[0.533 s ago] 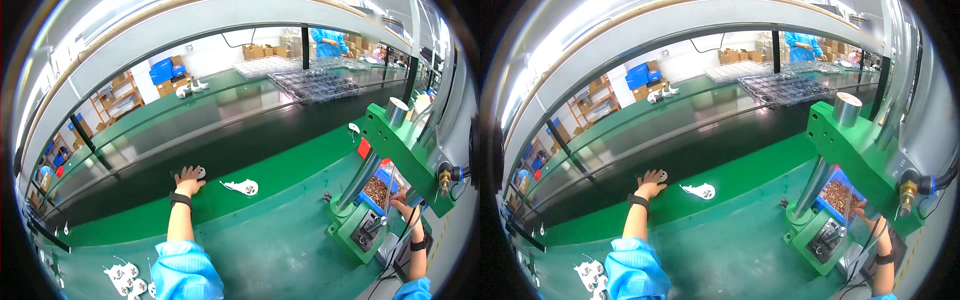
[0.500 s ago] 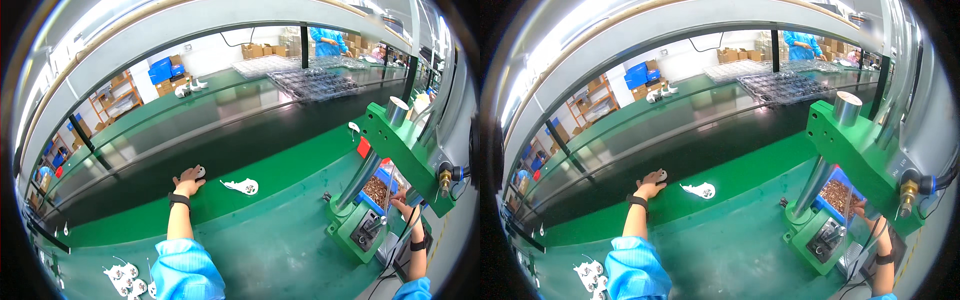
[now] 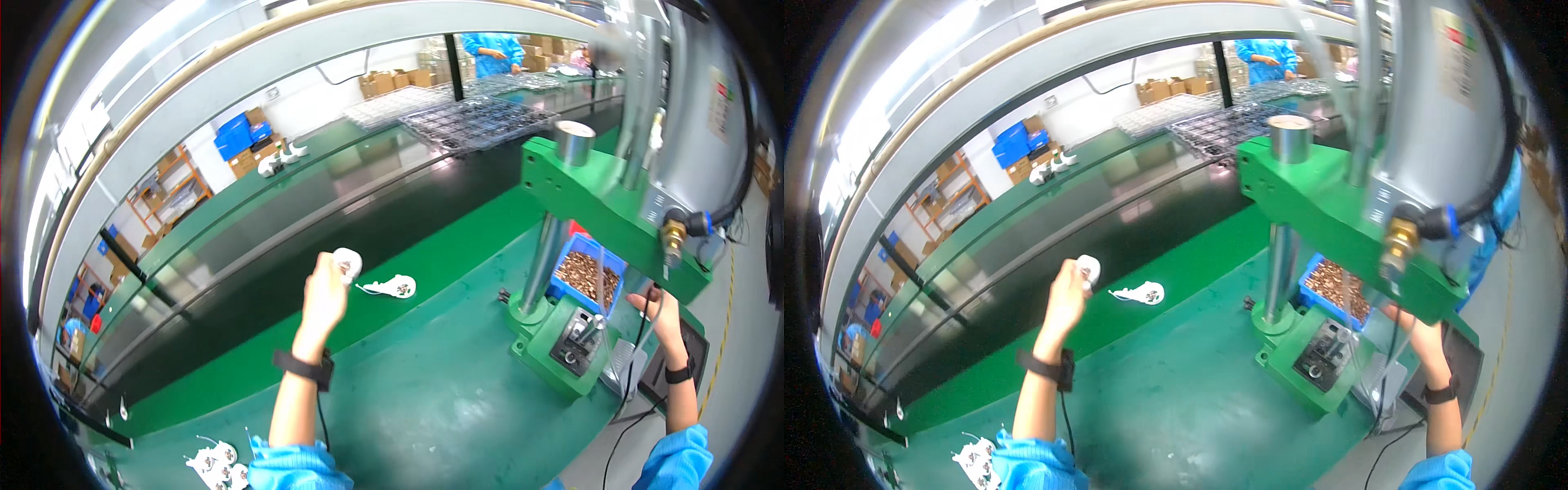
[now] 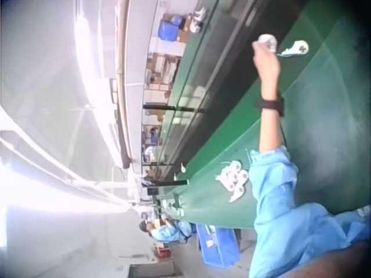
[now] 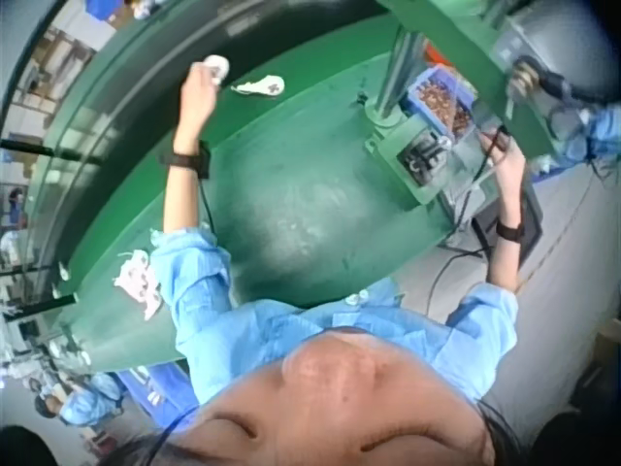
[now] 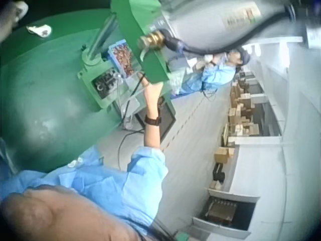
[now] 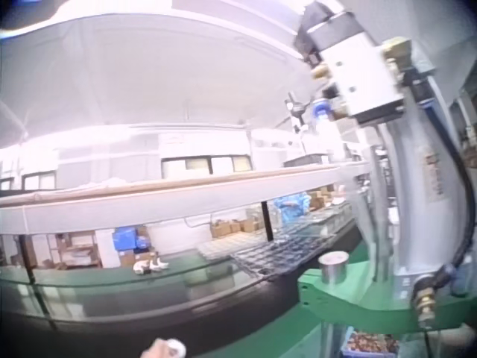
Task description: Using a pneumatic press machine to assemble small plastic and metallic components on a production line.
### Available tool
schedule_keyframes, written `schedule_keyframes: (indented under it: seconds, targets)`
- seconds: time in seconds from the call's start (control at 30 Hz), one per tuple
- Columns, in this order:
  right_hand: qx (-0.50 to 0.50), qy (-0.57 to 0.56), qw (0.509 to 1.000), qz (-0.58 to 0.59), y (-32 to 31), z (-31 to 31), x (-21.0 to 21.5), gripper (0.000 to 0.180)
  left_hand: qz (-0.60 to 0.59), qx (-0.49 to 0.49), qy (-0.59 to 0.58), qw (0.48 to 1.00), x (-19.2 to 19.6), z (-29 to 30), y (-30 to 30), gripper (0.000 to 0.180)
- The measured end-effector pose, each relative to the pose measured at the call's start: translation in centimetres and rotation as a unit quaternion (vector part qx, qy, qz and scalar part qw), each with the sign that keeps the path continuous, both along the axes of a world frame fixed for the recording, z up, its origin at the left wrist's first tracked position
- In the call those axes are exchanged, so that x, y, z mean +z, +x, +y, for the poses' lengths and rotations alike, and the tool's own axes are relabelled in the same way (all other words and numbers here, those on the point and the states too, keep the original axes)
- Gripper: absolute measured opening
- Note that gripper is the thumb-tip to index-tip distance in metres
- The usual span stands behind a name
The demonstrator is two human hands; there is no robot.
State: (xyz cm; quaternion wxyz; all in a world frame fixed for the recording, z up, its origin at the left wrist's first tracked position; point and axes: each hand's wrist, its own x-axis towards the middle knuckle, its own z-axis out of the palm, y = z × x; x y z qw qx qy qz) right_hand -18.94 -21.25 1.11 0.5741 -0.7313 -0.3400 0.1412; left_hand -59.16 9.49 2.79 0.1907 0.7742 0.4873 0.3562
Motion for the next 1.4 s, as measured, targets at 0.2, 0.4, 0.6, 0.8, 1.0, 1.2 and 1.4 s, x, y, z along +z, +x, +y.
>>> schedule_keyframes:
  seconds: [0.2,0.4,0.6,0.8,1.0,1.2,1.4]
  targets:
    - [0.058,-0.030,0.992,-0.108,-0.1,-1.2,-1.2,0.016,0.001,-0.374,-0.467,0.801,5.4,-14.8,11.0,0.042]
    - [0.058,-0.045,0.985,-0.159,-0.7,-4.8,-0.6,0.012,-0.111,-0.473,-0.333,0.808,2.8,-18.2,18.3,0.042]
    - [0.038,-0.071,0.994,-0.076,-0.1,-7.7,-0.6,0.012,0.011,-0.430,-0.150,0.890,2.1,-19.4,19.6,0.041]
    - [0.057,-0.034,0.990,-0.121,-0.6,-6.6,-1.1,0.011,0.125,-0.365,-0.073,0.920,3.7,-20.5,19.7,0.042]
    - [0.045,0.046,0.998,-0.018,-2.0,-5.3,-2.3,0.010,0.205,-0.313,-0.009,0.927,3.8,-21.0,19.7,0.047]
    - [0.038,0.139,0.985,0.092,-3.2,-3.4,-3.8,0.009,0.210,-0.299,-0.026,0.930,3.2,-21.2,19.7,0.048]
    - [0.030,0.161,0.983,0.089,-3.2,-2.0,-7.5,0.006,0.148,-0.283,-0.063,0.945,2.9,-21.4,19.2,0.053]
